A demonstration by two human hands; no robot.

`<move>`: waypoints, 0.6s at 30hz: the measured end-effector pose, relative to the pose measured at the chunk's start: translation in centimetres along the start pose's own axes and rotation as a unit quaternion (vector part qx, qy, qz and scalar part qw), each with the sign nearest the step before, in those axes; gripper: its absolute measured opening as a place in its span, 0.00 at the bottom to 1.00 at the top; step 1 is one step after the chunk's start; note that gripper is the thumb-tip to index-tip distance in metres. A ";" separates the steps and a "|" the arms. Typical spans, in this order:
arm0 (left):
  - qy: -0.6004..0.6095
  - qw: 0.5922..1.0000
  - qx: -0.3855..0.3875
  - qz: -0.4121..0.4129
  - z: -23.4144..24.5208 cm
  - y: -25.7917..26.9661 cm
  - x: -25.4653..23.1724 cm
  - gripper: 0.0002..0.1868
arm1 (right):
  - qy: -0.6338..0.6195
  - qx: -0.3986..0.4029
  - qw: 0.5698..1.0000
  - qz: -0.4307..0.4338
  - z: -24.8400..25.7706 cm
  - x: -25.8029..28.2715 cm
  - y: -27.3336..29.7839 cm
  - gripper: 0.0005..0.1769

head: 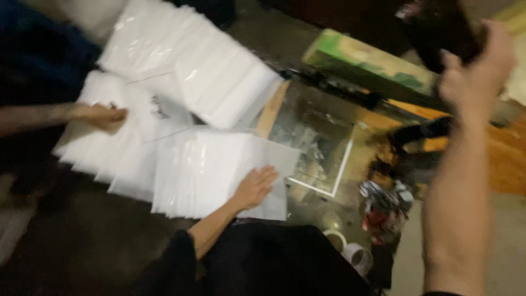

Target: The person performs screen printing by placing white paper under a screen frame, applying ink with a squeegee, and peeling the printed paper off. The process is repeated multiple times in a continuous workflow.

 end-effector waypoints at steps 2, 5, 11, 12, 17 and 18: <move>-0.007 0.998 0.067 0.002 -0.7 -5.4 -3.9 0.32 | 0.015 -0.022 1.000 -0.016 0.1 1.5 -0.2 0.31; -0.022 0.959 0.282 -0.001 -2.0 -15.7 -6.6 0.45 | -0.002 -0.015 0.999 -0.046 0.3 2.8 -0.6 0.35; 0.024 0.970 0.238 -0.047 -7.9 -23.4 -6.6 0.44 | 0.003 -0.022 0.996 -0.084 0.0 5.0 -0.8 0.31; 0.024 0.969 0.241 -0.053 -7.8 -23.6 -6.7 0.44 | 0.007 -0.024 0.996 -0.090 0.2 5.3 -0.8 0.31; -0.008 0.971 0.230 -0.057 -9.0 -23.2 -7.0 0.43 | 0.001 -0.014 0.997 -0.077 -0.1 4.8 -0.6 0.31; -0.006 0.971 0.231 -0.055 -9.0 -23.2 -7.4 0.43 | 0.000 -0.012 0.997 -0.076 0.1 5.1 -0.7 0.31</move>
Point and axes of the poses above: each hand's wrist, its own y-axis away from the middle knuckle, its own z-axis out of the back of the hand, x = y × z, the point moved 1 cm from there along -y, towards the middle knuckle, and after that the axes turned 14 degrees about -y, right-handed, at the moved point
